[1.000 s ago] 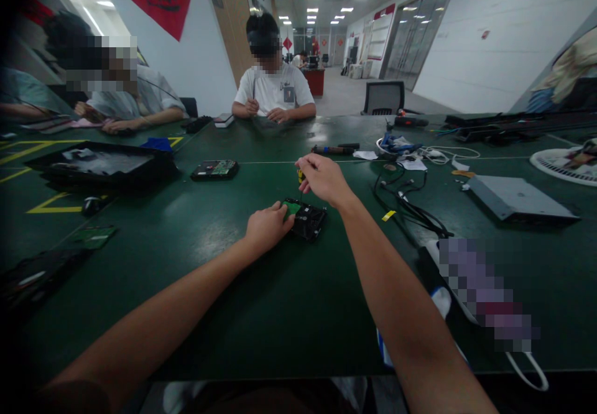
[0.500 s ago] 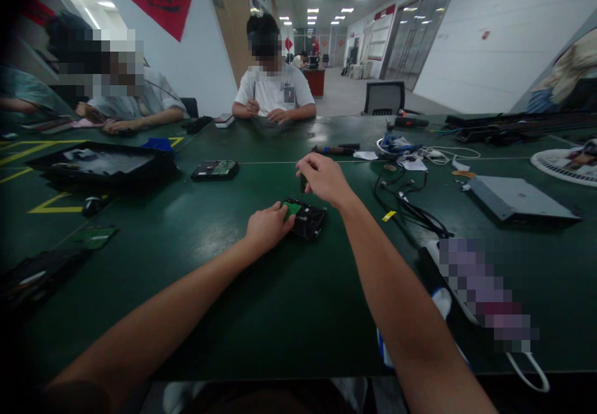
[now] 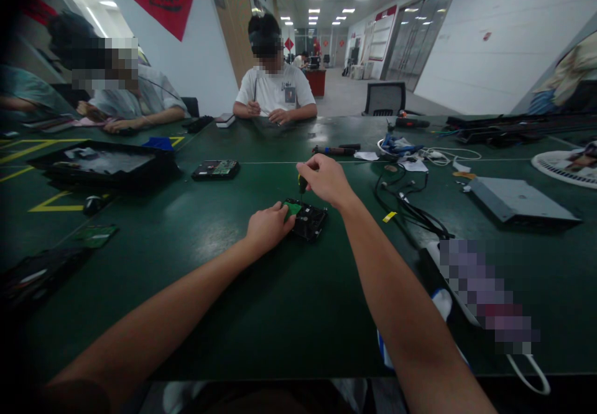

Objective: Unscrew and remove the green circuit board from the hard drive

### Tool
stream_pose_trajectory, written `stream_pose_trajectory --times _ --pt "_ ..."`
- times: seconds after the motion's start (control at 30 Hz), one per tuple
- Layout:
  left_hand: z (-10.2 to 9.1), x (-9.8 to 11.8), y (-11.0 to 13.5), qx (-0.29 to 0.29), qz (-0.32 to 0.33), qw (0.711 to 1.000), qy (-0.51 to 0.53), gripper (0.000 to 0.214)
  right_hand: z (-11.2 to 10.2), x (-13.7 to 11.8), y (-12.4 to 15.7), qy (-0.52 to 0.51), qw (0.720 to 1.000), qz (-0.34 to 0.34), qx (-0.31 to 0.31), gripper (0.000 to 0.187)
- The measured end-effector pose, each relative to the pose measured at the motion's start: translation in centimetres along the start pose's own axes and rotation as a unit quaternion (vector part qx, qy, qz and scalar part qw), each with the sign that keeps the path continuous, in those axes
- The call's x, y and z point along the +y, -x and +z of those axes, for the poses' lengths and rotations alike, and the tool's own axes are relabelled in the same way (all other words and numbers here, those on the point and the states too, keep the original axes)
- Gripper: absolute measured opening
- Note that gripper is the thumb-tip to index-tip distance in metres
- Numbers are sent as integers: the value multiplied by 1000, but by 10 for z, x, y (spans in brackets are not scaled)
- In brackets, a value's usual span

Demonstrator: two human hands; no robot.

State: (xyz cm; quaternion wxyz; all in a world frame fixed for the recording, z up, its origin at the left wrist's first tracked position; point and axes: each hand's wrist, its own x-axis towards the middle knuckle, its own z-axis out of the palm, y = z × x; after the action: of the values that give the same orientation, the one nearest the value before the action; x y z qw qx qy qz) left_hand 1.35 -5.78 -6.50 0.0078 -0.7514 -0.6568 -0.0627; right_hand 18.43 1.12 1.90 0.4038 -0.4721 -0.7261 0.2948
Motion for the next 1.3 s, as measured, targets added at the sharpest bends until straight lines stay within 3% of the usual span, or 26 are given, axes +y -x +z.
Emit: stream_pose_trajectory --times 0.33,0.53,1.0,1.13,1.3 --pt "-1 1 1 -4 -9 1000 -3 47 3 -3 1 -85 994 -10 -68 30" --pt "-1 0 1 1 -5 1000 -4 47 1 -1 0 -21 999 -15 -39 28" --pt "-1 1 1 -1 -3 1000 -8 48 5 1 -1 -75 996 -9 -51 24" --pt "-2 1 1 1 -1 1000 -9 47 3 -1 0 -47 997 -14 -57 24" --pt "0 0 0 7 0 1000 -17 48 1 -2 1 -7 999 -33 -22 28"
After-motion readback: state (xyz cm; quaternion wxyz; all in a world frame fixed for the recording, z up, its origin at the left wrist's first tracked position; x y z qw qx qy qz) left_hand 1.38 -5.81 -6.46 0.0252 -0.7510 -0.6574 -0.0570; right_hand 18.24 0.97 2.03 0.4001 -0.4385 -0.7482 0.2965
